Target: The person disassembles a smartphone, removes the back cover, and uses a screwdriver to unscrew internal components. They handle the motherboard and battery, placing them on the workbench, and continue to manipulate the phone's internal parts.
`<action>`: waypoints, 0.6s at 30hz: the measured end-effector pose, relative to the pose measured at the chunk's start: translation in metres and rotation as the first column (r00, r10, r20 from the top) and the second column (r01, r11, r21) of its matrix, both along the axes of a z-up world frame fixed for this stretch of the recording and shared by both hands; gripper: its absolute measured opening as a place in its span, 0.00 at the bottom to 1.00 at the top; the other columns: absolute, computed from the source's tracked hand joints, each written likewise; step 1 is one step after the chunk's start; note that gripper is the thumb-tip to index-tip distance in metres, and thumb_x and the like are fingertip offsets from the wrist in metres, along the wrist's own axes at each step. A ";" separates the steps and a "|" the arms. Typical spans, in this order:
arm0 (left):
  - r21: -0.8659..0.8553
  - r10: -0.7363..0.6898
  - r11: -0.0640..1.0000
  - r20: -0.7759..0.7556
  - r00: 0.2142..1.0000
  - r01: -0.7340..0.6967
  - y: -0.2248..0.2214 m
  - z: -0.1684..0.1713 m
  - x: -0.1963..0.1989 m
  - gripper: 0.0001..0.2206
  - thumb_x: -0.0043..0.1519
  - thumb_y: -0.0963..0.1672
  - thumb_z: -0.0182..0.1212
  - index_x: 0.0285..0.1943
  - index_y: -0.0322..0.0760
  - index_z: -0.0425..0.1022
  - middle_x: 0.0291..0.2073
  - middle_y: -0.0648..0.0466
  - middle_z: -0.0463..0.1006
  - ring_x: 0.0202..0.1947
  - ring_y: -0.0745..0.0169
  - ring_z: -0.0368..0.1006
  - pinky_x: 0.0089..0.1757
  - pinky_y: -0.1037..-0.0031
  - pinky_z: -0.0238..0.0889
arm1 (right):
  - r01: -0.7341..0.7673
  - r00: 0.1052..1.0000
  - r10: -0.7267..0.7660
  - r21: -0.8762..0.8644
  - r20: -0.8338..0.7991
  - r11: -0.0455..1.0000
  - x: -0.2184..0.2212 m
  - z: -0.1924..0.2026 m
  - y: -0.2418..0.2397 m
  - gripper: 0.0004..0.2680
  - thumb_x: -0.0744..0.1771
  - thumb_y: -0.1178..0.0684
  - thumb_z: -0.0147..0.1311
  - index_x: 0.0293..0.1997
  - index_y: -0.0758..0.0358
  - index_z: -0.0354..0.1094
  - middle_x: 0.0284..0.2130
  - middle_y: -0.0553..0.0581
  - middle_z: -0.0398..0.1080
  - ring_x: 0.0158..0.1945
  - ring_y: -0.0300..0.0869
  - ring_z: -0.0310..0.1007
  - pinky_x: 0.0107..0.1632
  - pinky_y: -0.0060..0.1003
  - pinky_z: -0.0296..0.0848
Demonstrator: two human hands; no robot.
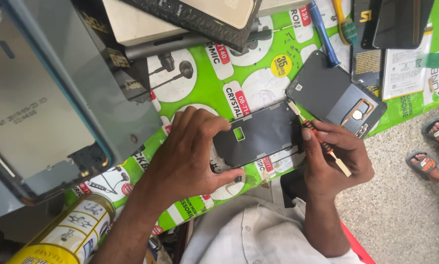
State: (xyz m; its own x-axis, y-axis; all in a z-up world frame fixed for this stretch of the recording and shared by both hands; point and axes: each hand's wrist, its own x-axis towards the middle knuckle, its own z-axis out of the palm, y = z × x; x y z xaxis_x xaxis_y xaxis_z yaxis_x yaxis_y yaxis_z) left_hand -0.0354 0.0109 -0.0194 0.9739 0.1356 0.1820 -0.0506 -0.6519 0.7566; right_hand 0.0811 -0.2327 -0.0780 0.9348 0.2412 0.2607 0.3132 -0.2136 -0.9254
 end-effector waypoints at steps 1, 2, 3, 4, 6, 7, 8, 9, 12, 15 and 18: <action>-0.007 -0.004 1.000 0.001 1.000 0.004 0.000 0.000 0.001 0.42 0.43 0.49 0.85 0.60 0.35 0.58 0.46 0.46 0.68 0.50 0.42 0.66 0.53 0.53 0.59 | -0.001 1.000 0.001 0.010 -0.002 1.000 0.000 0.000 -0.001 0.08 0.69 0.71 0.65 0.45 0.72 0.66 0.44 0.71 0.76 0.47 0.42 0.79 0.54 0.31 0.79; -0.014 -0.006 1.000 0.003 1.000 0.006 0.000 -0.001 0.001 0.41 0.43 0.49 0.85 0.59 0.34 0.58 0.45 0.47 0.68 0.49 0.43 0.66 0.52 0.53 0.59 | -0.004 1.000 0.004 0.021 -0.004 1.000 0.001 -0.001 -0.002 0.08 0.69 0.71 0.65 0.45 0.72 0.66 0.44 0.71 0.76 0.47 0.41 0.79 0.54 0.31 0.79; -0.020 -0.009 1.000 0.004 1.000 0.009 0.000 -0.001 0.001 0.41 0.43 0.49 0.85 0.58 0.34 0.58 0.43 0.48 0.68 0.47 0.45 0.66 0.51 0.53 0.59 | -0.003 1.000 0.003 0.011 0.002 1.000 0.001 -0.001 -0.002 0.08 0.69 0.71 0.65 0.44 0.73 0.66 0.44 0.71 0.76 0.47 0.42 0.79 0.54 0.31 0.79; -0.025 -0.011 1.000 -0.003 1.000 0.011 0.001 -0.001 0.001 0.40 0.43 0.49 0.85 0.58 0.34 0.58 0.42 0.49 0.67 0.47 0.45 0.66 0.50 0.54 0.59 | -0.003 1.000 0.002 0.002 0.008 1.000 0.001 -0.002 -0.002 0.08 0.69 0.71 0.66 0.43 0.73 0.66 0.44 0.71 0.76 0.48 0.42 0.80 0.55 0.31 0.79; -0.036 -0.016 0.999 -0.018 1.000 0.015 0.001 -0.001 0.000 0.40 0.44 0.49 0.85 0.57 0.35 0.58 0.41 0.50 0.67 0.45 0.47 0.66 0.49 0.55 0.59 | -0.001 1.000 0.001 -0.010 0.010 1.000 0.001 -0.002 -0.002 0.09 0.69 0.71 0.66 0.42 0.73 0.66 0.44 0.71 0.76 0.48 0.42 0.80 0.55 0.31 0.79; -0.036 -0.019 0.999 -0.015 1.000 0.018 0.001 -0.001 0.000 0.40 0.44 0.49 0.85 0.57 0.35 0.58 0.41 0.49 0.67 0.45 0.47 0.66 0.49 0.55 0.59 | 0.001 1.000 -0.001 -0.014 0.007 1.000 0.001 -0.001 -0.003 0.09 0.70 0.71 0.66 0.42 0.73 0.66 0.44 0.71 0.76 0.48 0.42 0.80 0.55 0.30 0.78; -0.037 -0.022 0.999 -0.012 1.000 0.021 0.002 -0.001 0.000 0.40 0.44 0.49 0.85 0.57 0.35 0.58 0.41 0.49 0.67 0.46 0.47 0.66 0.49 0.55 0.59 | 0.006 1.000 -0.006 -0.013 0.001 1.000 0.000 -0.001 -0.002 0.09 0.70 0.71 0.67 0.42 0.73 0.66 0.44 0.71 0.76 0.48 0.42 0.80 0.55 0.30 0.78; -0.037 -0.025 0.999 -0.009 1.000 0.025 0.002 -0.002 0.000 0.39 0.43 0.49 0.85 0.56 0.35 0.58 0.42 0.49 0.66 0.46 0.47 0.66 0.48 0.55 0.59 | 0.010 1.000 -0.010 -0.013 -0.005 1.000 0.000 0.000 -0.002 0.09 0.70 0.71 0.67 0.42 0.73 0.66 0.44 0.71 0.77 0.48 0.42 0.80 0.55 0.30 0.78; -0.046 -0.029 0.999 -0.013 0.999 0.029 0.002 -0.002 0.001 0.40 0.43 0.50 0.85 0.56 0.35 0.58 0.41 0.50 0.66 0.45 0.48 0.66 0.48 0.56 0.58 | 0.024 0.999 -0.024 -0.001 -0.030 1.000 0.000 0.001 -0.001 0.08 0.70 0.70 0.67 0.43 0.73 0.67 0.44 0.70 0.77 0.47 0.41 0.80 0.56 0.30 0.78; -0.051 -0.027 0.998 -0.002 1.000 0.027 0.002 -0.001 0.001 0.38 0.43 0.49 0.85 0.54 0.36 0.58 0.42 0.50 0.66 0.46 0.49 0.66 0.48 0.56 0.58 | 0.019 0.998 -0.019 -0.010 -0.068 1.000 0.002 0.004 -0.002 0.07 0.70 0.69 0.68 0.42 0.73 0.69 0.43 0.69 0.77 0.46 0.41 0.80 0.55 0.30 0.78; -0.034 -0.042 0.999 0.017 0.999 0.043 0.004 0.000 0.000 0.38 0.43 0.49 0.85 0.51 0.37 0.57 0.44 0.49 0.67 0.47 0.47 0.66 0.47 0.56 0.57 | -0.001 0.993 -0.005 -0.044 -0.118 0.999 0.004 0.010 -0.003 0.07 0.70 0.69 0.68 0.42 0.74 0.71 0.44 0.69 0.77 0.46 0.41 0.80 0.55 0.30 0.78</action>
